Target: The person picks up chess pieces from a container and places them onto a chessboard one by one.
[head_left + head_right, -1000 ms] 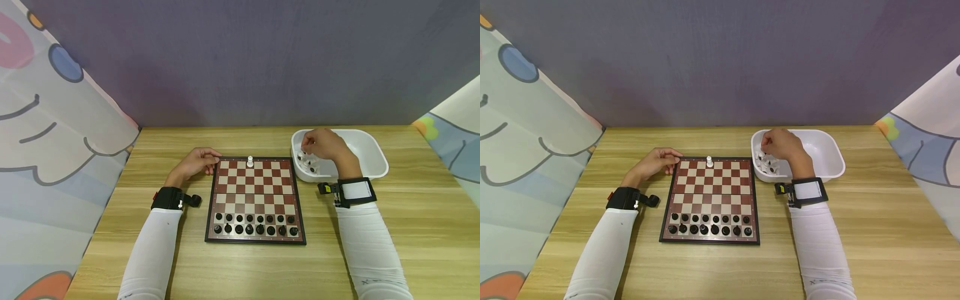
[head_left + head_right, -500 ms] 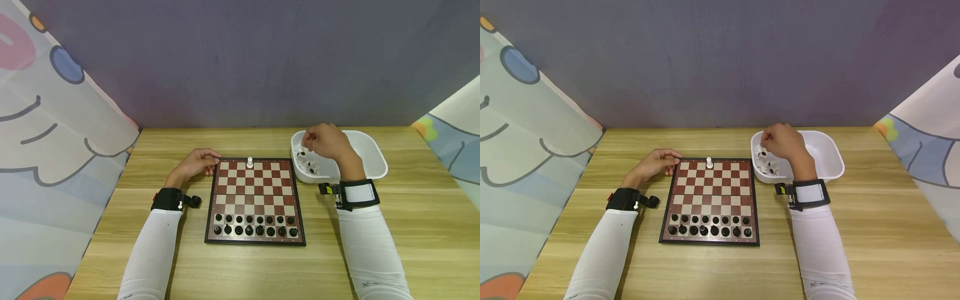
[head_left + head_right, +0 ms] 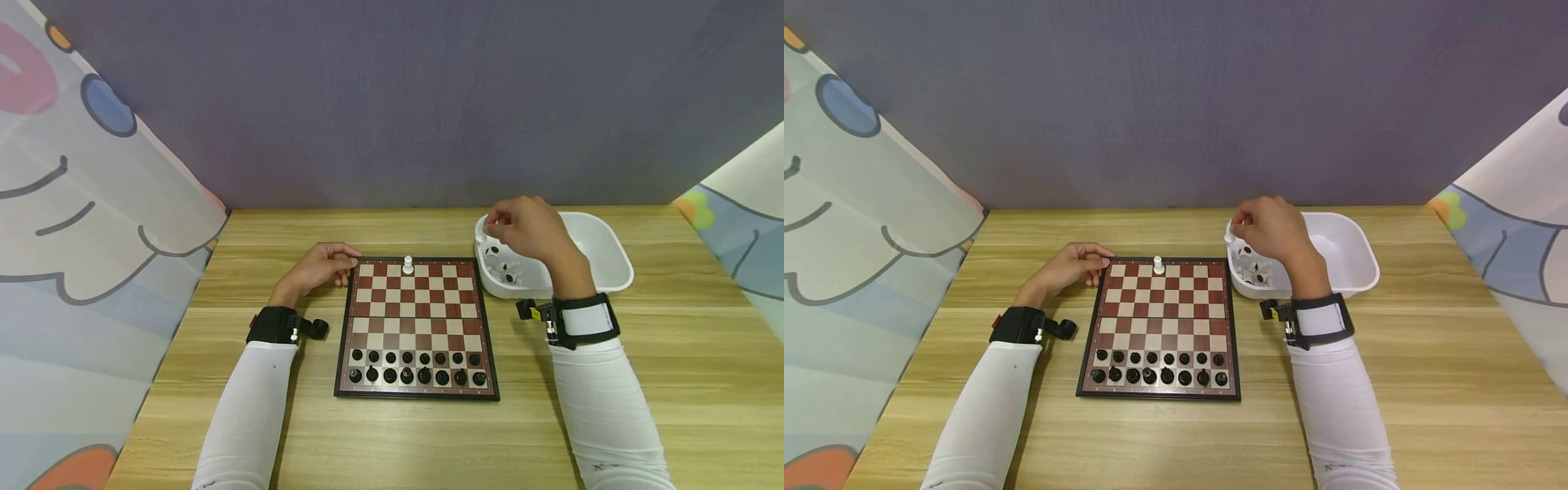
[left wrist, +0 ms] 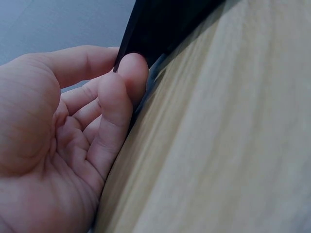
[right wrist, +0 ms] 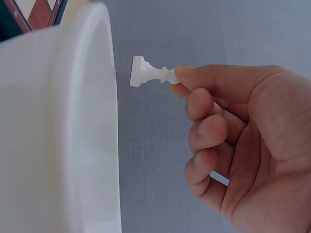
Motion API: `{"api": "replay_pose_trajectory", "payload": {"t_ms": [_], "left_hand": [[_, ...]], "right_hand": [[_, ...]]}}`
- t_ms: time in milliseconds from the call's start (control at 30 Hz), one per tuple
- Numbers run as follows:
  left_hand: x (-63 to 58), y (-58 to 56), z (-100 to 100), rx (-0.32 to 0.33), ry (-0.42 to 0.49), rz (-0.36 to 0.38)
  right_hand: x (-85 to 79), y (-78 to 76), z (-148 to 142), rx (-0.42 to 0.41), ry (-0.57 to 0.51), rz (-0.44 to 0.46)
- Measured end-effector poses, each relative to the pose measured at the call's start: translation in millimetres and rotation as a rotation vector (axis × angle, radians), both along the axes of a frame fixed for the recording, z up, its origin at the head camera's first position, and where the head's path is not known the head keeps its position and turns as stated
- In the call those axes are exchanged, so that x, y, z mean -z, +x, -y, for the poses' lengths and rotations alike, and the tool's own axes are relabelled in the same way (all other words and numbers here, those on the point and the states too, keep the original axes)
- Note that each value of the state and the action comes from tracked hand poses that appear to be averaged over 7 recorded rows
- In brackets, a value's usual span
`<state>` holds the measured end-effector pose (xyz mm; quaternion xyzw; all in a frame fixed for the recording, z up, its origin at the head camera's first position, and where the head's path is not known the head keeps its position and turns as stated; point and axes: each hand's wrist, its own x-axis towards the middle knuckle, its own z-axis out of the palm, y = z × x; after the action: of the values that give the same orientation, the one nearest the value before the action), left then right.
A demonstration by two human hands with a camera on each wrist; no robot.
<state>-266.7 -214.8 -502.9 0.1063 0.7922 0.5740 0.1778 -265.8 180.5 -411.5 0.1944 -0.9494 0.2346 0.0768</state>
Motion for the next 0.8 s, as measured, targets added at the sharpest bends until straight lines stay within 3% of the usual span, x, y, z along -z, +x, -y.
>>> {"api": "replay_pose_trajectory", "payload": {"t_ms": [800], "left_hand": [[3.0, -2.2, 1, -0.02, 0.008, 0.008]], "right_hand": [[6.3, 2.0, 27, -0.065, 0.02, -0.053]]}}
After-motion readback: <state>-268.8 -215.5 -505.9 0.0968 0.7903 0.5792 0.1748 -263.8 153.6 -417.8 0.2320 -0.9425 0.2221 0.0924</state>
